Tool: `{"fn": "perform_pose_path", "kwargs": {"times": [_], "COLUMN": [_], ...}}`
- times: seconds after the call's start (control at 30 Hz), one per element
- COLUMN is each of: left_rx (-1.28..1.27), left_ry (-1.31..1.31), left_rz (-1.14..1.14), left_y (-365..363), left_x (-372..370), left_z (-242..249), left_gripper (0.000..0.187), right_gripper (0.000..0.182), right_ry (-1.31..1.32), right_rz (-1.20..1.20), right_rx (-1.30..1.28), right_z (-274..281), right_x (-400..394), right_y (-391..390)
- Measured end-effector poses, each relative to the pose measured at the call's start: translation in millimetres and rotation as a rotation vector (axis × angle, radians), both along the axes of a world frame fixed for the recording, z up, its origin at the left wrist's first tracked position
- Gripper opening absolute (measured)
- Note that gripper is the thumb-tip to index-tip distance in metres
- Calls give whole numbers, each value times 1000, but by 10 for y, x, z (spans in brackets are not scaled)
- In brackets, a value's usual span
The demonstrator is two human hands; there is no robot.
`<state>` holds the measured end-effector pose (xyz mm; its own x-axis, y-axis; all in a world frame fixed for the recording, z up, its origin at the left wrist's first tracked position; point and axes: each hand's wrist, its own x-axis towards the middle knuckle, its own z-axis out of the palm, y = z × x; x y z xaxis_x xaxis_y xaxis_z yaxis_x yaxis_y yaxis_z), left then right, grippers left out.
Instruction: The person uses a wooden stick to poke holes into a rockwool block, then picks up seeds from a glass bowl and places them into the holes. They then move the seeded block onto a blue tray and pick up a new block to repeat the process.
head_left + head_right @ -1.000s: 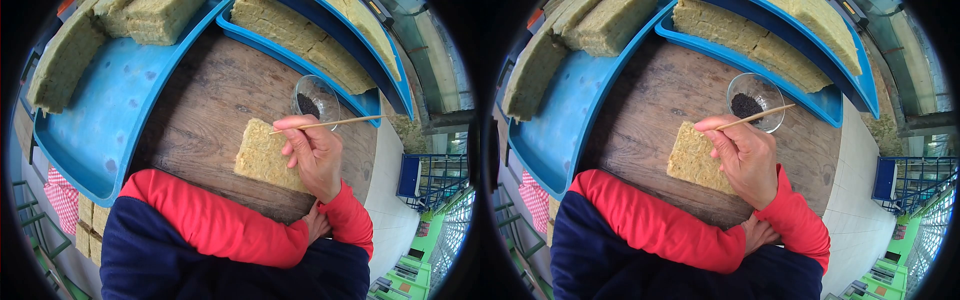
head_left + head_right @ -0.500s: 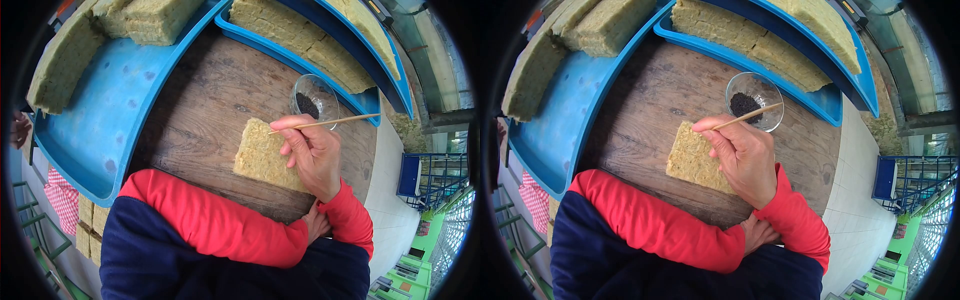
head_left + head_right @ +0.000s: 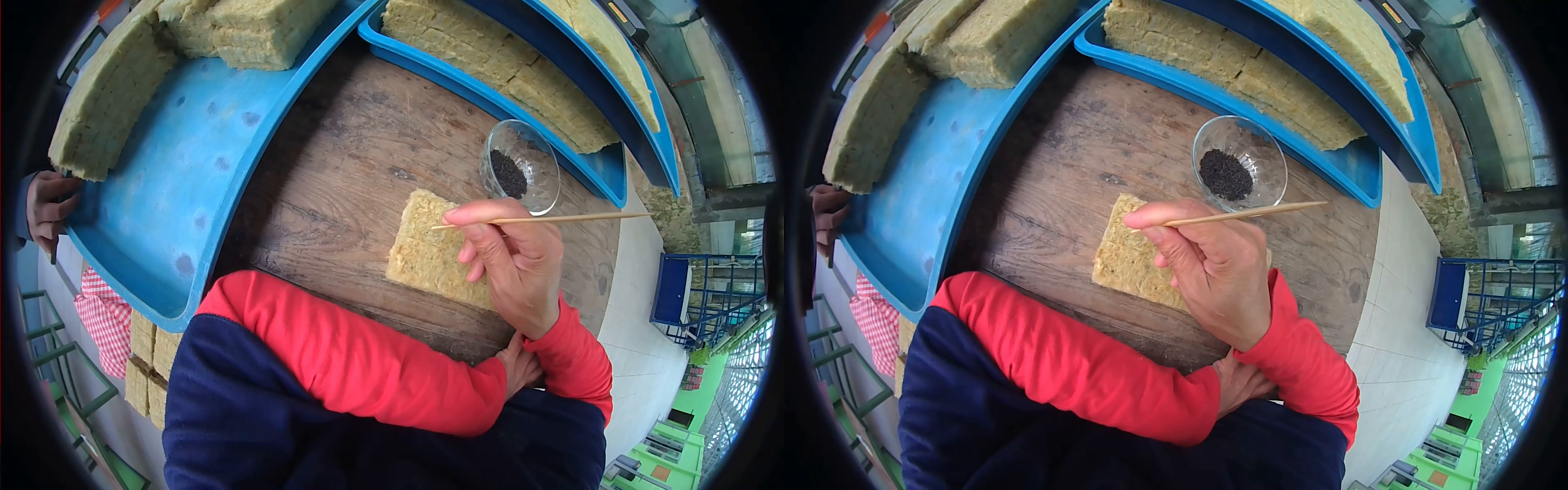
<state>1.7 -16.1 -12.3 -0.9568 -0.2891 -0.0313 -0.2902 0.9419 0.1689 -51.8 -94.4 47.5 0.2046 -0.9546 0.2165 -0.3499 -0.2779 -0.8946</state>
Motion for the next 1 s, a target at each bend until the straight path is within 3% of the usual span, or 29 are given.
{"fn": "perform_pose_path", "kwargs": {"times": [0.5,1.0], "left_rx": [418,828], "left_ry": [135,283], "left_rz": [110,204], "left_y": [-935,-2157], "left_x": [1192,3421], "left_z": [128,189], "left_gripper": [63,61], "right_gripper": [12,12], "right_ry": [98,92], "right_rz": [83,78], "right_rx": [-48,-36], "right_z": [-8,-22], "right_x": [6,4], "right_y": [-25,-26]}}
